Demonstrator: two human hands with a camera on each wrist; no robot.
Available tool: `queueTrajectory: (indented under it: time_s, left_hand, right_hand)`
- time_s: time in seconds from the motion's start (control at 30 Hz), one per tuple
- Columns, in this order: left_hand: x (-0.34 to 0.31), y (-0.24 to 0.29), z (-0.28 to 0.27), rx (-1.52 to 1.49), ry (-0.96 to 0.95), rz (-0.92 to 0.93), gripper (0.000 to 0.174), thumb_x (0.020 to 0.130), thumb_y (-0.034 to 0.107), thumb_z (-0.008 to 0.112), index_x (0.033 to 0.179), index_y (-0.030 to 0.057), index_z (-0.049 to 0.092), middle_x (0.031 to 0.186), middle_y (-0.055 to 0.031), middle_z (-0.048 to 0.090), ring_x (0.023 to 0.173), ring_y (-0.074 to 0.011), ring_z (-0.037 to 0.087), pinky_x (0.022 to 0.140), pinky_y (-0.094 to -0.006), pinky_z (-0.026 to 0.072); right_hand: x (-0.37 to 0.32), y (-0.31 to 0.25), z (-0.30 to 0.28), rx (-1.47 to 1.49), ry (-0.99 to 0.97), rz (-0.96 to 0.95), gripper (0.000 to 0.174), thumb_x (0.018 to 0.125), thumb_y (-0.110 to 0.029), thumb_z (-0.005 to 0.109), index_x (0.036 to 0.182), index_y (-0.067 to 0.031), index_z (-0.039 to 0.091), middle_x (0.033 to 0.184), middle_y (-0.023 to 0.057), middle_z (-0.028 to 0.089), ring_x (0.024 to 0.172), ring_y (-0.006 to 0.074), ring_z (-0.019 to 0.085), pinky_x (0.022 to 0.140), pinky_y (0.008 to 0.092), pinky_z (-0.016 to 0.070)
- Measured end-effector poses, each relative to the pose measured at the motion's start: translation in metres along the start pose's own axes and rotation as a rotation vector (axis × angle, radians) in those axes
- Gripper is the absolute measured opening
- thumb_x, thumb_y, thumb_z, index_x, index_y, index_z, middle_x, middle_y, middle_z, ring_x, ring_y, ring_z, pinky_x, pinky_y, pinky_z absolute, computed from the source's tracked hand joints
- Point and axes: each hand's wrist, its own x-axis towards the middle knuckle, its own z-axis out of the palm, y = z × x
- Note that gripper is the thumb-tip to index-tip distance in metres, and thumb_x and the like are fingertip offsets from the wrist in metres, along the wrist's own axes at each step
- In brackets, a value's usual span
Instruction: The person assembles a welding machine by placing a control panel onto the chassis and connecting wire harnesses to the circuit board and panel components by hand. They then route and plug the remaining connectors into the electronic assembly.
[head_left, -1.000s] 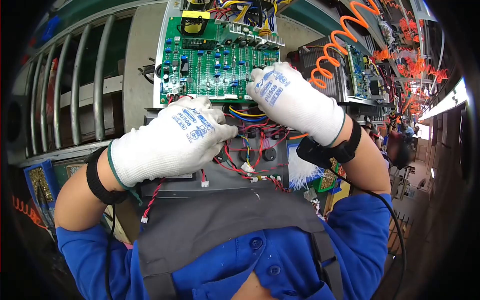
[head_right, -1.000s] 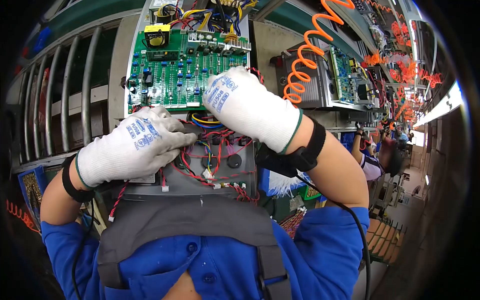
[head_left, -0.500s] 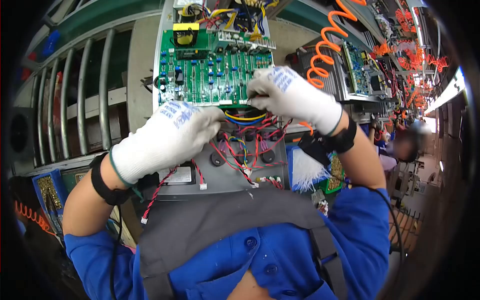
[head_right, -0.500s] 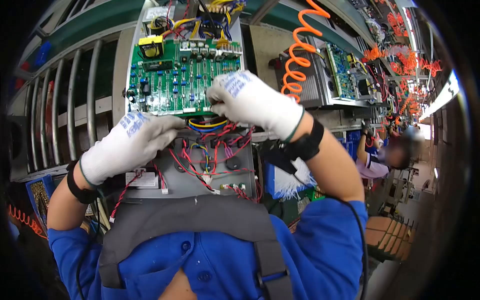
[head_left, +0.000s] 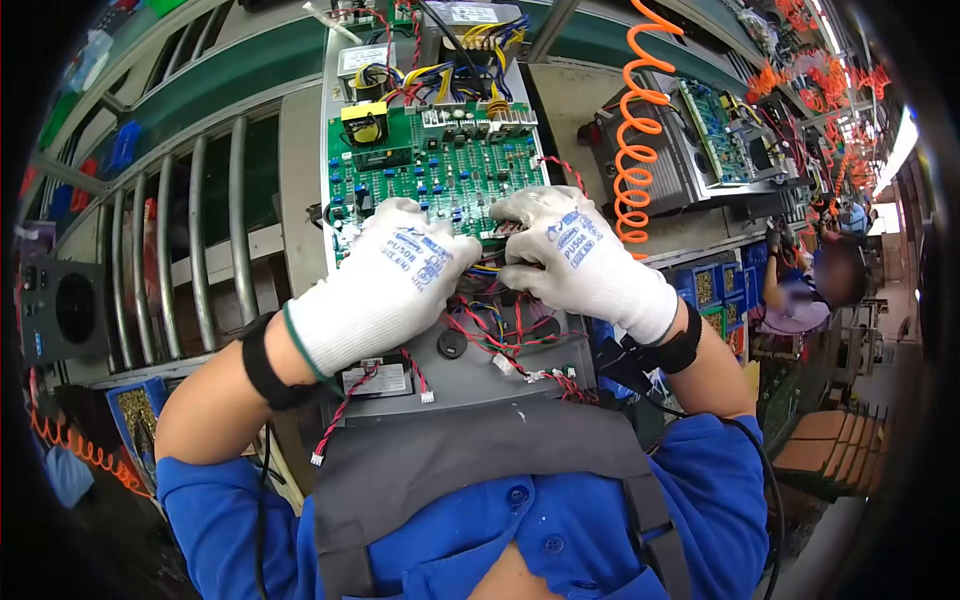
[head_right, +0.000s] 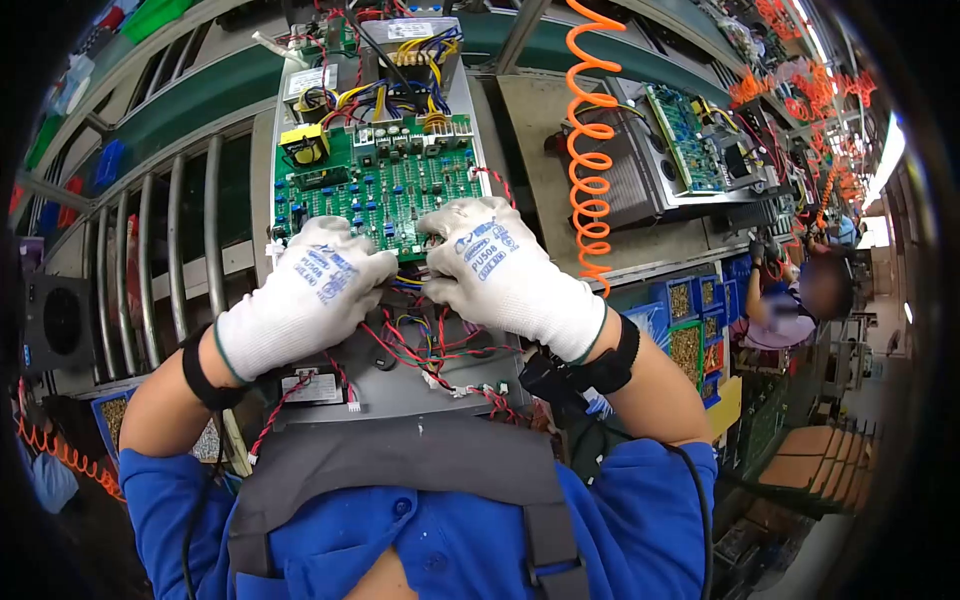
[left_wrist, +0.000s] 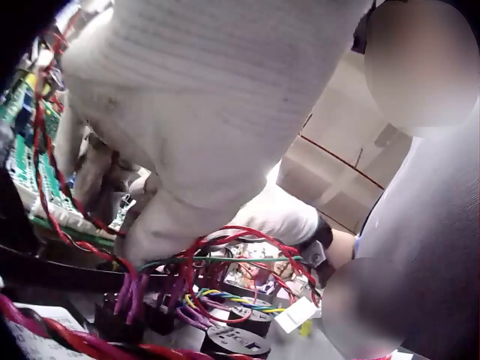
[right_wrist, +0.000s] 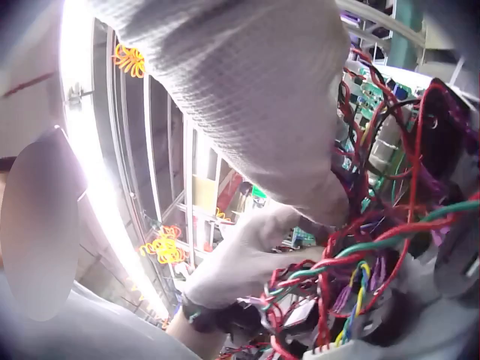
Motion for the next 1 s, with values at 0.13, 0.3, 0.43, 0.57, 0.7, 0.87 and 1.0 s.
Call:
queueTrajectory:
  time_s: [0.13,0.3,0.43,0.57,0.7,0.87,1.0]
  left_hand:
    - [0.001,0.005,-0.017,0.09,0.059,0.059,0.007,0.076,0.009,0.066,0.081,0.011,0.061,0.068,-0.0093,0.064,0.078,-0.0302,0.067,0.105,-0.0516,0.04]
    - [0.015,-0.002,-0.022,0.225,0.008,-0.038,0.01,0.072,0.007,0.067,0.08,0.0115,0.064,0.075,-0.0088,0.066,0.084,-0.029,0.067,0.102,-0.0476,0.0419]
    - [0.014,-0.003,-0.019,0.171,0.189,0.036,0.017,0.076,0.009,0.066,0.093,0.0104,0.068,0.09,-0.009,0.065,0.094,-0.0289,0.063,0.088,-0.0453,0.0449]
    - [0.024,0.008,0.01,-0.163,-0.158,-0.014,0.02,0.081,0.024,0.069,0.091,0.0073,0.068,0.087,-0.0117,0.067,0.088,-0.0312,0.066,0.082,-0.0433,0.0485]
    - [0.028,0.012,0.019,-0.214,-0.106,-0.002,0.024,0.081,0.027,0.069,0.092,0.0062,0.069,0.086,-0.0141,0.068,0.086,-0.0321,0.067,0.081,-0.0437,0.0499]
    - [0.016,-0.006,0.005,-0.286,-0.103,-0.253,0.021,0.09,0.022,0.061,0.095,0.0031,0.067,0.075,-0.0144,0.067,0.074,-0.0308,0.069,0.071,-0.0398,0.0535]
    - [-0.002,-0.014,-0.033,-0.448,-0.045,-0.475,0.019,0.09,0.014,0.061,0.102,0.0019,0.068,0.083,-0.0118,0.068,0.076,-0.0244,0.068,0.072,-0.0378,0.0535]
  right_hand:
    - [0.009,-0.005,0.002,-0.119,-0.214,0.167,0.026,0.079,-0.033,0.071,0.083,-0.0078,0.074,0.108,0.009,0.067,0.108,0.0285,0.062,0.091,0.0463,0.0451]
    - [0.007,0.011,-0.006,0.134,-0.188,0.166,0.018,0.077,-0.024,0.072,0.086,-0.0073,0.073,0.115,0.0111,0.066,0.115,0.0311,0.059,0.098,0.0461,0.0438]
    - [-0.011,0.016,-0.019,0.21,0.128,0.001,0.014,0.08,-0.015,0.068,0.093,-0.0084,0.071,0.125,0.0146,0.063,0.117,0.0333,0.057,0.101,0.0446,0.0421]
    - [-0.021,0.019,-0.036,0.245,0.254,0.047,0.015,0.08,-0.014,0.068,0.094,-0.0089,0.071,0.122,0.0144,0.063,0.117,0.0343,0.057,0.102,0.0457,0.0408]
    - [-0.023,0.01,-0.032,0.114,0.228,0.03,0.013,0.079,-0.015,0.069,0.09,-0.0083,0.071,0.122,0.0127,0.063,0.12,0.0347,0.055,0.104,0.0479,0.0385]
    - [-0.029,0.008,-0.028,0.056,0.118,0.051,0.012,0.078,-0.018,0.069,0.082,-0.007,0.072,0.123,0.0113,0.063,0.123,0.034,0.053,0.105,0.0495,0.0378]
    - [-0.029,0.003,-0.033,-0.126,-0.008,0.056,0.013,0.076,-0.017,0.069,0.084,-0.0064,0.071,0.125,0.0131,0.063,0.124,0.0314,0.054,0.105,0.0502,0.0376]
